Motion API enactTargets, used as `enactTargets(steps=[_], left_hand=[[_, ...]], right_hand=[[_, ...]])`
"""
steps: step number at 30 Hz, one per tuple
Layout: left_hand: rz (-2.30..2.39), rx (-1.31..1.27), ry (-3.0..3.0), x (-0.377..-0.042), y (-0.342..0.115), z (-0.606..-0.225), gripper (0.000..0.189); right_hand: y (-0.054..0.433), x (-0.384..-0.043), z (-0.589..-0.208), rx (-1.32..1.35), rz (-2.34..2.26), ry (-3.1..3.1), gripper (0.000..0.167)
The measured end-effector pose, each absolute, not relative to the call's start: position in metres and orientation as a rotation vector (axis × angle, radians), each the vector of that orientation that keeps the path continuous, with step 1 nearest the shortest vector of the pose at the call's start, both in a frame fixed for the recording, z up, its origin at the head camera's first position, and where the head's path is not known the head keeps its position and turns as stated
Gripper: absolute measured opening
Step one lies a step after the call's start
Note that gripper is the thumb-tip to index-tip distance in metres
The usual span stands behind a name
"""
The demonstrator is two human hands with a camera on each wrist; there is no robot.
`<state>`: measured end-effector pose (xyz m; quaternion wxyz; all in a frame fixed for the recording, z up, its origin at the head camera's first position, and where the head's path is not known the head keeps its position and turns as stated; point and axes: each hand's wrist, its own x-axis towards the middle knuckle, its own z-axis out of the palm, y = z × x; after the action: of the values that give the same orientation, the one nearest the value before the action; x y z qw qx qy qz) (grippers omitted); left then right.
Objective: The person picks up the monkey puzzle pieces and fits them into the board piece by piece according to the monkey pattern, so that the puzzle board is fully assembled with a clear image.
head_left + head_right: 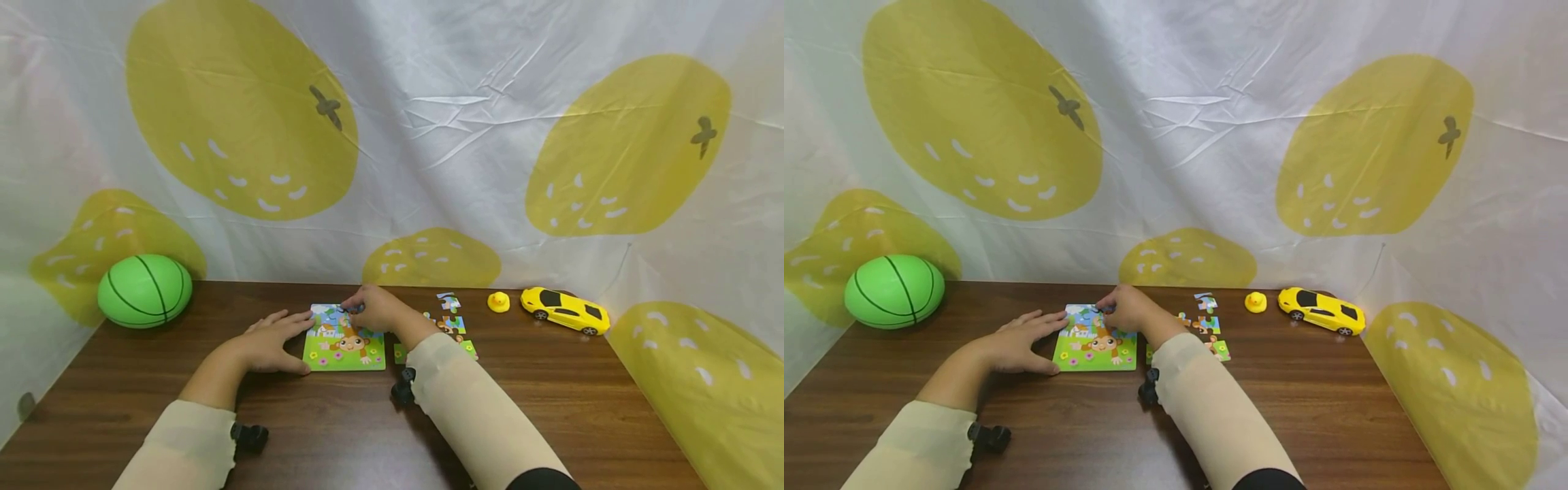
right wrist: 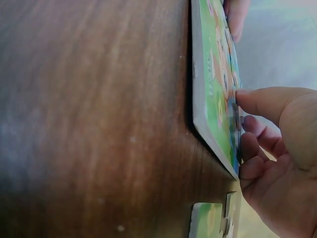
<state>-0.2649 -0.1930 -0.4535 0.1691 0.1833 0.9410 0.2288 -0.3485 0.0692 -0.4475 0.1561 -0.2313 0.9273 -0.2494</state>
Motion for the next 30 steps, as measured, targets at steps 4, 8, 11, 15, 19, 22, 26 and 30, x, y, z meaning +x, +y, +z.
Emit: enactTargets(steps=[4, 8, 11, 15, 19, 22, 26, 30], left_hand=[[0.65, 0.518, 2.675, -0.2649, -0.1926, -0.4538, 0.103], [0.65, 0.519, 2.674, -0.2649, -0.1924, -0.4538, 0.103], [0.653, 0.519, 2.671, -0.2648, -0.1928, -0.4535, 0.103], [0.655, 0.517, 2.669, -0.2651, -0.1932, -0.4545, 0.103], [0.655, 0.511, 2.67, -0.2658, -0.1938, -0.4557, 0.103], [0.657, 0.509, 2.67, -0.266, -0.1945, -0.456, 0.103], [0.656, 0.52, 2.669, -0.2653, -0.1943, -0.4554, 0.104], [0.655, 0.528, 2.668, -0.2643, -0.1936, -0.4537, 0.104]], right_hand=[[0.0689, -0.3482, -0.4478, -0.661, -0.7, 2.658, 0.038], [0.0686, -0.3477, -0.4467, -0.652, -0.703, 2.648, 0.038], [0.0682, -0.3469, -0.4454, -0.657, -0.685, 2.638, 0.039], [0.0678, -0.3454, -0.4428, -0.673, -0.641, 2.633, 0.04], [0.0675, -0.3446, -0.4405, -0.694, -0.582, 2.643, 0.046], [0.0675, -0.3442, -0.44, -0.71, -0.55, 2.654, 0.05], [0.0682, -0.3429, -0.4406, -0.706, -0.568, 2.654, 0.049], [0.0697, -0.342, -0.4409, -0.689, -0.629, 2.644, 0.047]])
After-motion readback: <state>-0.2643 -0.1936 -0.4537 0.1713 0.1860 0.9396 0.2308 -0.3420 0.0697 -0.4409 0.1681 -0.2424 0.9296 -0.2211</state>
